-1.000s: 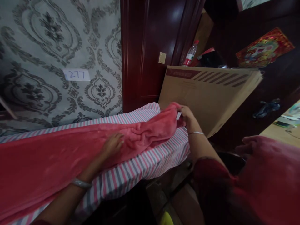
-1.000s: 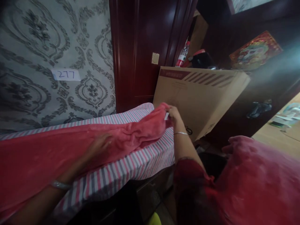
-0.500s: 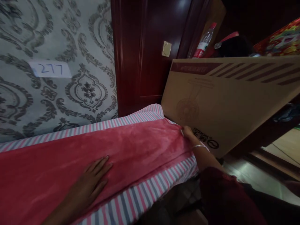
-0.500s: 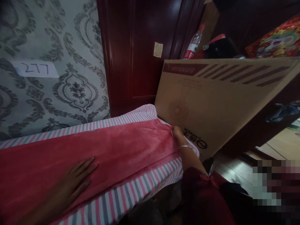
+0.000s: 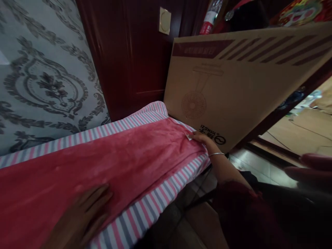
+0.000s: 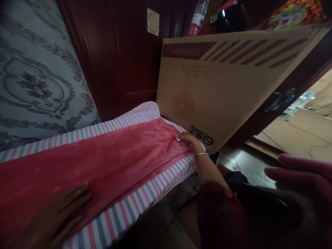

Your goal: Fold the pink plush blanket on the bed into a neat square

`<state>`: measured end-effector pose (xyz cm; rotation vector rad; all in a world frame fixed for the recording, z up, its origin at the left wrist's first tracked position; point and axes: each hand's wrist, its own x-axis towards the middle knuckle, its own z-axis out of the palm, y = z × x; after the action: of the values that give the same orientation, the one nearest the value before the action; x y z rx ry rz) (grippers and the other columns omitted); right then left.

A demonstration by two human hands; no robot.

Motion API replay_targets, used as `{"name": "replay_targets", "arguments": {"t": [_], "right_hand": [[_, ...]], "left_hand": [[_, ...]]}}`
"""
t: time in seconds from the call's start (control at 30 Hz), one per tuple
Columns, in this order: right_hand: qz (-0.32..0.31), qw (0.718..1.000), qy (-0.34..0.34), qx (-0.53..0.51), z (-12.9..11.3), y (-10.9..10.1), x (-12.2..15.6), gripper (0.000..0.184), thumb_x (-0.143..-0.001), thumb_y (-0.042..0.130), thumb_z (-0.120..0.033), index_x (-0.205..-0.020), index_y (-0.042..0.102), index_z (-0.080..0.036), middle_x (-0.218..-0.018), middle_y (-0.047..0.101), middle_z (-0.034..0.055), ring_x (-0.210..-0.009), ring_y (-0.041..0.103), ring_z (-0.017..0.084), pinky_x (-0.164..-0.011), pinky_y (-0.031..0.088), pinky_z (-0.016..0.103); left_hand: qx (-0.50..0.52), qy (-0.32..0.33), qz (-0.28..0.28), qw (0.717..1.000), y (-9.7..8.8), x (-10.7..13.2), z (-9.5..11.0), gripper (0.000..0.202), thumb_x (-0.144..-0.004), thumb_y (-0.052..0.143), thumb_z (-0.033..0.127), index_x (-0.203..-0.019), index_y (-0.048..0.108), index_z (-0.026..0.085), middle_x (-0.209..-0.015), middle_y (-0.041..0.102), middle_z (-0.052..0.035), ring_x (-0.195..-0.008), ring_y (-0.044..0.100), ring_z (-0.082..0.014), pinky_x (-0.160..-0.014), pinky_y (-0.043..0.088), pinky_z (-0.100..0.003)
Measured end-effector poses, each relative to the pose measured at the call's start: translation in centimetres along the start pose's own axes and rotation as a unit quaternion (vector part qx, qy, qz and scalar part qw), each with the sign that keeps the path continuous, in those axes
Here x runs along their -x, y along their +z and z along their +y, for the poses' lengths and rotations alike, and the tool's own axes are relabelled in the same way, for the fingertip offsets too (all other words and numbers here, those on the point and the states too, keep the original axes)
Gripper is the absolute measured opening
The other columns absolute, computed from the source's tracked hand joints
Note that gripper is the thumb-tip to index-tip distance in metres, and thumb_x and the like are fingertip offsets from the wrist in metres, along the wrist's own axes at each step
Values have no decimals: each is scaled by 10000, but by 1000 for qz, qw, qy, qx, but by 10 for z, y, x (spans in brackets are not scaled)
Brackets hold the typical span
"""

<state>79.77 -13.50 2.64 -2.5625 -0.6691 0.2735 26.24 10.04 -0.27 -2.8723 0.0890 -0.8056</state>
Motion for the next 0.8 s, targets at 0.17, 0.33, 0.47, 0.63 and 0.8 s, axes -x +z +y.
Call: {"name": "replay_targets", "arguments": {"t": [0.17, 0.33, 0.47, 0.63, 0.8], "right_hand": [[1, 1000, -18, 21, 3, -5, 17, 538, -763, 790, -347, -1250, 642, -175, -1214, 688, 123, -1015, 651, 233, -832, 476, 270], [45, 998, -18, 33, 19, 3, 41, 341, -862, 679, -329, -1160, 651, -166, -1086, 720, 111, -924, 658, 217, -758, 458, 260], [76, 996, -36, 34, 26, 10, 50, 293, -865, 666, -324, -1116, 655, -173, -1053, 722, 95, -913, 653, 213, -729, 442, 249], [116, 990, -71, 32, 33, 12, 51, 271, -890, 591, -286, -1133, 653, -184, -1071, 717, 94, -964, 631, 217, -781, 431, 261], [131, 990, -41, 42, 47, 16, 50, 221, -877, 589, -283, -1047, 679, -176, -1004, 723, 110, -909, 634, 229, -729, 413, 264]], "left_hand": [[-26, 33, 40, 998, 12, -16, 25, 360, -987, 426, 452, -1128, 710, 281, -1052, 766, -9, -902, 702, -188, -830, 526, -309], [-18, 22, 22, 999, 21, -15, 25, 399, -1009, 349, 324, -1096, 738, 308, -1073, 763, -8, -939, 705, -179, -849, 552, -296], [-31, 7, 19, 999, 24, -14, 25, 472, -1020, 296, 379, -1040, 756, 274, -1048, 768, -40, -932, 709, -199, -833, 561, -317], [-27, 11, 38, 999, 26, -17, 28, 402, -1015, 350, 383, -1064, 733, 270, -1056, 755, -47, -941, 695, -200, -815, 551, -320], [17, -4, 45, 999, 17, -20, 33, 287, -987, 449, 321, -1130, 691, 262, -1085, 737, -47, -956, 689, -192, -810, 555, -303]]}}
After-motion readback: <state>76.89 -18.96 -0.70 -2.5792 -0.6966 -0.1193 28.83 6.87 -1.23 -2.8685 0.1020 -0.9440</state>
